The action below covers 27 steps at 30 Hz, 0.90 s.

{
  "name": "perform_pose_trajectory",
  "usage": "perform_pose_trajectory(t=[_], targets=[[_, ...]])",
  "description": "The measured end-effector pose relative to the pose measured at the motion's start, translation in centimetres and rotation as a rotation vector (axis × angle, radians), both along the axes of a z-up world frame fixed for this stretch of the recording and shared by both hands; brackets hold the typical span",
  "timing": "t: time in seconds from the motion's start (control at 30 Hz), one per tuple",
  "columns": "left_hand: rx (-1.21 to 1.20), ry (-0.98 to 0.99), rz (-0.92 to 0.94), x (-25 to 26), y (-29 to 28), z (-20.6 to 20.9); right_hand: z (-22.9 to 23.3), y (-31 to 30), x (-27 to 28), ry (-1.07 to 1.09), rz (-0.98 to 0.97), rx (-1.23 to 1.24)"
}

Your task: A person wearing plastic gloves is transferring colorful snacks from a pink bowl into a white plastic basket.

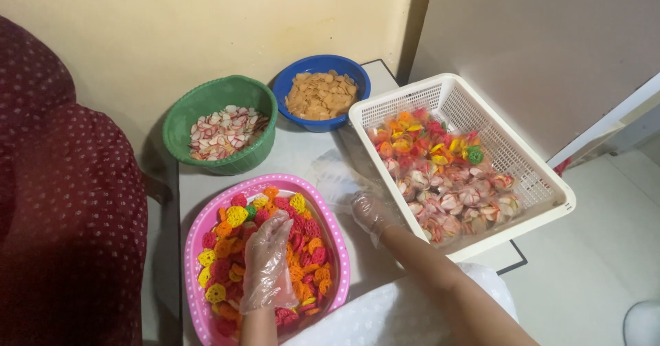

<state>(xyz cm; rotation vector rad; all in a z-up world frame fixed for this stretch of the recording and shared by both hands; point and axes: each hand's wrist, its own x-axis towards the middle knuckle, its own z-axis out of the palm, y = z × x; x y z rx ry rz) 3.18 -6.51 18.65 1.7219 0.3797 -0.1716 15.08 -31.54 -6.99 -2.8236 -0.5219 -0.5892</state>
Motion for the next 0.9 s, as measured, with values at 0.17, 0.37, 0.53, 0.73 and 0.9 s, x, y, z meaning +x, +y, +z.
perform_pose_trajectory(t=[0.17, 0.37, 0.53, 0.73, 0.9], targets=[[-0.081, 0.005, 0.055, -0.2, -0.1, -0.3, 8.1, 0.3, -3.0, 0.746, -0.187, 0.85], [-0.292, 0.011, 0.142, -1.0, -0.7, 0.8, -6.5, -1.8, 3.4, 0.696, 0.14, 1.068], [-0.223, 0.021, 0.1, -1.3, -0.8, 1.7, -3.5, -2.2, 3.1, 0.505, -0.027, 0.901], [-0.259, 0.032, 0.123, -1.3, -1.0, 1.5, 11.7, 0.1, 0.4, 0.295, 0.041, 0.368], [-0.208, 0.113, 0.046, -1.7, -1.2, 0.8, 24.1, 2.8, -6.1, 0.561, 0.212, 0.706]])
